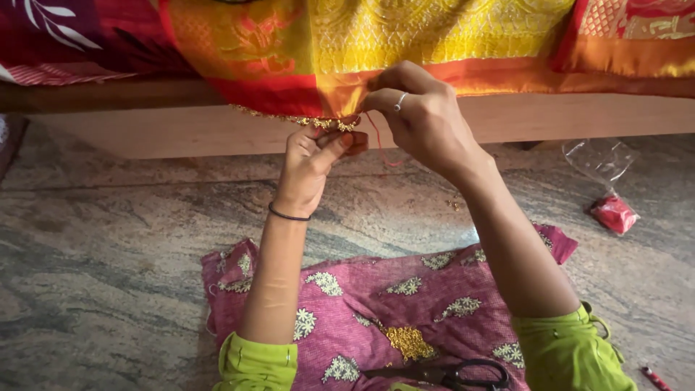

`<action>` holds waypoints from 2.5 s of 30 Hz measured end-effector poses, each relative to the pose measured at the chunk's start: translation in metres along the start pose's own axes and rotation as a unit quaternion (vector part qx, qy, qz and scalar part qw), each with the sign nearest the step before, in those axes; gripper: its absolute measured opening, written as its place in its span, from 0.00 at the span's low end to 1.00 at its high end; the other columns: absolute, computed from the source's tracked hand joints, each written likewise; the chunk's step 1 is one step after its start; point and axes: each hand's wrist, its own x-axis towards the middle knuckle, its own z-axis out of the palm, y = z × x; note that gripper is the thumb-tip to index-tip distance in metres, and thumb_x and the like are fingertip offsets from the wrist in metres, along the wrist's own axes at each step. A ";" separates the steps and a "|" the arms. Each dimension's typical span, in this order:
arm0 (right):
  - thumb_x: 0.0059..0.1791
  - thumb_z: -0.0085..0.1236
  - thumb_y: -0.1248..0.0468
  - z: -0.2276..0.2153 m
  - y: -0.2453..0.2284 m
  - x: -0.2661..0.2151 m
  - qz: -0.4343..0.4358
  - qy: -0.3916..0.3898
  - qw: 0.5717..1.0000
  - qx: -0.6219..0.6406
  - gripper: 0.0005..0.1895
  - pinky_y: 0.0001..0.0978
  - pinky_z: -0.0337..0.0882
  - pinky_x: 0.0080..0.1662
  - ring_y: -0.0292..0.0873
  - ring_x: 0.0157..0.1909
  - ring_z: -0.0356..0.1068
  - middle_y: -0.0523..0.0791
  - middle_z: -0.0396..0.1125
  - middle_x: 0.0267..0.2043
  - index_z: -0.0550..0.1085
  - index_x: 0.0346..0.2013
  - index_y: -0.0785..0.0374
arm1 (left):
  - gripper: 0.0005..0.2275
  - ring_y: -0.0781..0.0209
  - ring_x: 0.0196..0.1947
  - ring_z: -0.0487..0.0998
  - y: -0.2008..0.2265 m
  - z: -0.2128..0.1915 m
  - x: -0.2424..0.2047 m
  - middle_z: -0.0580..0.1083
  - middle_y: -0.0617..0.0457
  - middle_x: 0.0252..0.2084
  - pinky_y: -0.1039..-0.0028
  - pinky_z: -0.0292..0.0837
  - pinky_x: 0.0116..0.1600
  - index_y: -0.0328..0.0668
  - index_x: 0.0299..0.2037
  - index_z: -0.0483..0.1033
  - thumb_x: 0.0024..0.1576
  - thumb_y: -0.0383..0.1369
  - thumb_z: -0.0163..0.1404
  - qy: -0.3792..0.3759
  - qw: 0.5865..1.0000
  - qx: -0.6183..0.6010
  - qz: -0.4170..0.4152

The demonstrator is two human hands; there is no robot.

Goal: Sewing decorative beads and fringes onto the edge of a yellow and orange saree fabric.

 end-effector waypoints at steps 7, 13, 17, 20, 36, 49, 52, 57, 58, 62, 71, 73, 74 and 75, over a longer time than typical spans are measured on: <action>0.51 0.59 0.78 0.001 0.002 -0.002 0.012 0.000 1.000 0.009 0.10 0.38 0.78 0.50 0.49 0.50 0.76 0.48 0.72 0.48 0.81 0.43 0.63 | 0.10 0.56 0.46 0.83 0.003 0.003 -0.002 0.81 0.43 0.45 0.63 0.80 0.57 0.30 0.54 0.77 0.63 0.22 0.53 0.000 1.000 0.004 0.001; 0.51 0.60 0.77 0.001 0.000 -0.005 0.004 -0.006 1.000 0.015 0.11 0.40 0.78 0.51 0.50 0.51 0.76 0.49 0.72 0.49 0.80 0.44 0.63 | 0.09 0.56 0.47 0.83 -0.002 0.001 -0.003 0.81 0.43 0.47 0.63 0.80 0.58 0.29 0.52 0.78 0.63 0.23 0.54 0.004 1.000 0.006 0.007; 0.51 0.60 0.78 0.001 0.001 -0.003 -0.003 0.009 1.000 -0.003 0.11 0.39 0.78 0.51 0.49 0.51 0.76 0.49 0.73 0.49 0.81 0.44 0.61 | 0.11 0.60 0.50 0.81 -0.003 0.002 -0.002 0.80 0.46 0.50 0.70 0.76 0.60 0.28 0.54 0.77 0.63 0.23 0.54 0.011 0.999 0.017 0.025; 0.52 0.61 0.77 0.003 0.000 -0.003 0.005 0.009 1.000 -0.004 0.11 0.39 0.78 0.51 0.49 0.51 0.76 0.49 0.73 0.49 0.82 0.44 0.61 | 0.11 0.60 0.49 0.82 0.002 0.002 -0.003 0.80 0.45 0.49 0.70 0.78 0.59 0.28 0.55 0.76 0.63 0.23 0.54 0.008 1.000 0.007 0.014; 0.52 0.61 0.77 0.003 0.002 -0.008 0.017 0.008 1.000 -0.016 0.11 0.40 0.77 0.50 0.50 0.49 0.76 0.49 0.73 0.48 0.81 0.45 0.60 | 0.11 0.58 0.48 0.82 -0.002 0.004 -0.003 0.80 0.44 0.48 0.68 0.79 0.58 0.26 0.55 0.77 0.63 0.23 0.54 0.008 1.000 0.005 0.006; 0.51 0.62 0.77 0.004 0.005 -0.007 -0.001 0.004 1.000 0.028 0.11 0.38 0.78 0.50 0.50 0.50 0.76 0.49 0.72 0.50 0.80 0.45 0.62 | 0.12 0.59 0.46 0.83 0.005 0.005 -0.005 0.81 0.45 0.46 0.68 0.79 0.57 0.30 0.56 0.76 0.63 0.24 0.53 0.016 0.999 0.027 -0.008; 0.52 0.61 0.77 0.006 0.005 -0.008 -0.003 0.004 1.000 0.031 0.11 0.39 0.78 0.51 0.50 0.51 0.76 0.49 0.71 0.50 0.81 0.46 0.61 | 0.11 0.59 0.46 0.82 0.005 0.005 -0.006 0.81 0.45 0.46 0.68 0.78 0.56 0.29 0.56 0.76 0.64 0.23 0.53 0.013 1.000 0.024 -0.002; 0.50 0.61 0.79 0.006 0.002 -0.010 -0.020 0.002 1.000 -0.010 0.15 0.40 0.78 0.50 0.51 0.51 0.75 0.49 0.71 0.51 0.81 0.47 0.62 | 0.10 0.57 0.45 0.84 0.006 0.007 -0.007 0.81 0.42 0.46 0.66 0.81 0.56 0.29 0.54 0.77 0.64 0.25 0.53 0.017 1.000 0.017 0.000; 0.50 0.61 0.79 0.006 0.001 -0.010 -0.019 0.002 1.000 -0.010 0.15 0.40 0.78 0.50 0.51 0.51 0.75 0.49 0.71 0.51 0.81 0.47 0.62 | 0.10 0.57 0.45 0.84 0.007 0.008 -0.008 0.81 0.42 0.46 0.66 0.81 0.56 0.29 0.54 0.77 0.64 0.25 0.53 0.017 1.000 0.017 -0.001; 0.49 0.61 0.78 0.005 -0.003 -0.010 -0.017 0.001 1.000 -0.013 0.15 0.40 0.78 0.49 0.51 0.50 0.76 0.49 0.72 0.51 0.81 0.47 0.61 | 0.10 0.56 0.44 0.84 0.013 0.014 -0.009 0.82 0.42 0.46 0.66 0.81 0.55 0.27 0.53 0.78 0.64 0.25 0.54 0.027 0.999 0.023 -0.005; 0.49 0.57 0.79 0.009 -0.011 -0.014 -0.001 0.003 1.000 0.014 0.14 0.39 0.80 0.50 0.51 0.49 0.78 0.51 0.74 0.50 0.80 0.48 0.66 | 0.09 0.58 0.48 0.83 0.003 0.020 -0.007 0.80 0.43 0.49 0.67 0.81 0.57 0.27 0.53 0.77 0.64 0.23 0.51 0.044 0.999 -0.008 0.014; 0.49 0.56 0.78 0.010 -0.014 -0.016 -0.002 0.001 1.000 0.017 0.14 0.39 0.80 0.51 0.52 0.51 0.78 0.52 0.74 0.51 0.79 0.48 0.67 | 0.09 0.58 0.49 0.82 -0.006 0.014 -0.007 0.80 0.44 0.50 0.67 0.81 0.57 0.27 0.52 0.77 0.64 0.22 0.51 0.046 0.998 -0.012 0.029; 0.50 0.58 0.76 0.009 -0.014 -0.015 -0.018 -0.001 1.000 0.013 0.13 0.39 0.80 0.52 0.52 0.52 0.77 0.52 0.74 0.52 0.78 0.48 0.67 | 0.09 0.58 0.49 0.83 -0.010 0.010 -0.005 0.80 0.44 0.50 0.68 0.80 0.58 0.26 0.52 0.78 0.64 0.22 0.51 0.046 0.998 -0.010 0.035; 0.51 0.59 0.75 0.009 -0.014 -0.014 -0.034 -0.003 0.999 0.008 0.11 0.39 0.80 0.53 0.52 0.53 0.77 0.52 0.73 0.52 0.78 0.48 0.66 | 0.10 0.59 0.49 0.83 -0.014 0.006 -0.003 0.81 0.43 0.50 0.69 0.79 0.59 0.26 0.52 0.78 0.63 0.22 0.51 0.046 0.998 -0.007 0.041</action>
